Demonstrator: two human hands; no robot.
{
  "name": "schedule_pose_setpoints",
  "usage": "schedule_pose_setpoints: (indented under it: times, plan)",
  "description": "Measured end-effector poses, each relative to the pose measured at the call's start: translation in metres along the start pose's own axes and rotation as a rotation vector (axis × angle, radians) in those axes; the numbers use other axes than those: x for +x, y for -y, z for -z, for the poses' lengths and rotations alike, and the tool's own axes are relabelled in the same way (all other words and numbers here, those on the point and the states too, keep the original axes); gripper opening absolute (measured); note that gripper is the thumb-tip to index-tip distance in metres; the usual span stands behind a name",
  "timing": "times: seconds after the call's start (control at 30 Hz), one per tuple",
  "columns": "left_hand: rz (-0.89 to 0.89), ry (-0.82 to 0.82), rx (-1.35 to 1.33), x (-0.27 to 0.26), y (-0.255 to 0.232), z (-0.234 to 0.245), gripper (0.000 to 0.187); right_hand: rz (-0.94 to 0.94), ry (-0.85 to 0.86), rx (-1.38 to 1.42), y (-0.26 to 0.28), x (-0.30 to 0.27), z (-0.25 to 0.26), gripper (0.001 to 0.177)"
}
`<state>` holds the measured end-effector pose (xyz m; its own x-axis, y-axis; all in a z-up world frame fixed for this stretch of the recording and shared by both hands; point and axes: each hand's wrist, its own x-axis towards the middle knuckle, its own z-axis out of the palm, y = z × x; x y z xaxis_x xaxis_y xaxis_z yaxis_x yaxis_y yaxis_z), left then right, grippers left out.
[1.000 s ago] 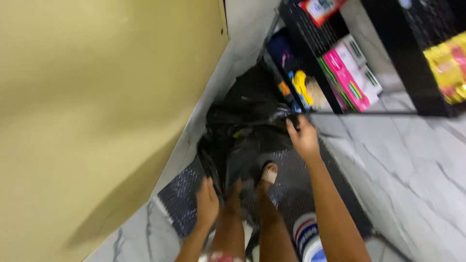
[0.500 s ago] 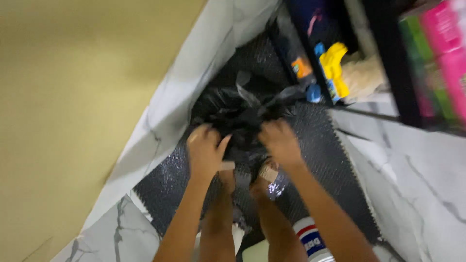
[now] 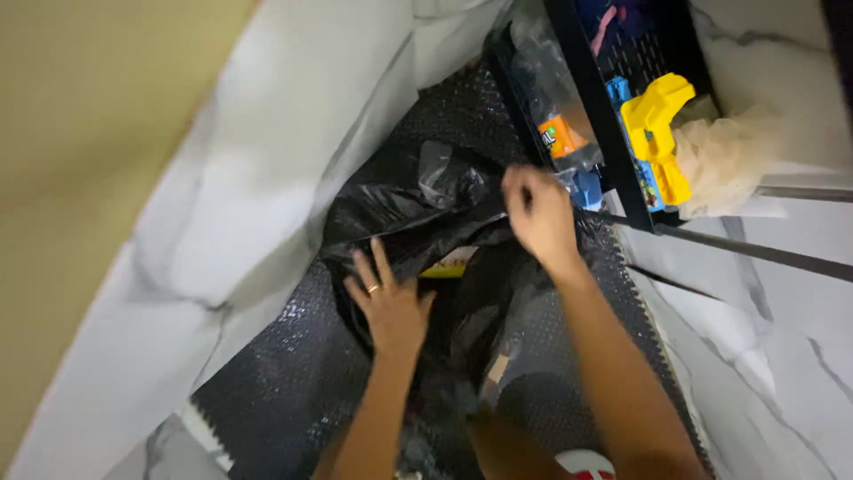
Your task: Emptying trash and rinsing a bucket in a bathroom.
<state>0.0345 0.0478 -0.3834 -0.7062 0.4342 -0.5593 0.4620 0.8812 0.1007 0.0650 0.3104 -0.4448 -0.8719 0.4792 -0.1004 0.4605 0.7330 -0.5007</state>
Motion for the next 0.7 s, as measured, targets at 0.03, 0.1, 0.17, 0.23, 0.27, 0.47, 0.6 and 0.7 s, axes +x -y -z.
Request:
schedule_pose_setpoints:
  times: [0.03, 0.1, 0.17, 0.23, 0.27, 0.47, 0.6, 0.7]
  plan:
    - [0.031, 0.197, 0.230, 0.010, 0.009, -0.008, 0.042, -0.015, -0.135, 0.162, -0.008, 0.014, -0.010, 0.018]
    - [0.008, 0.220, 0.264, 0.019, 0.027, -0.065, 0.031, -0.141, -0.226, 0.016, -0.053, 0.061, -0.038, 0.030]
    - [-0.017, 0.256, 0.307, 0.031, 0.041, -0.117, 0.021, -0.284, -0.308, -0.123, -0.115, 0.096, -0.072, 0.048]
    - [-0.003, -0.077, 0.034, 0.044, 0.050, -0.161, 0.057, -0.532, -0.023, 0.021, -0.192, 0.120, -0.111, 0.040]
    - [-0.013, -0.089, 0.039, 0.048, 0.044, -0.133, 0.057, -0.533, -0.038, 0.026, -0.214, 0.130, -0.126, 0.040]
    - [-0.064, 0.021, 0.222, 0.067, 0.036, -0.058, 0.045, -0.341, -0.008, -0.071, -0.193, 0.115, -0.095, 0.080]
    - [-0.163, -0.100, 0.234, 0.094, 0.055, -0.114, 0.032, -0.403, 0.094, 0.045, -0.086, 0.024, -0.020, 0.104]
    - [-0.156, -0.167, 0.101, 0.109, 0.075, -0.144, 0.042, -0.255, 0.077, 0.160, -0.019, -0.076, 0.040, 0.109]
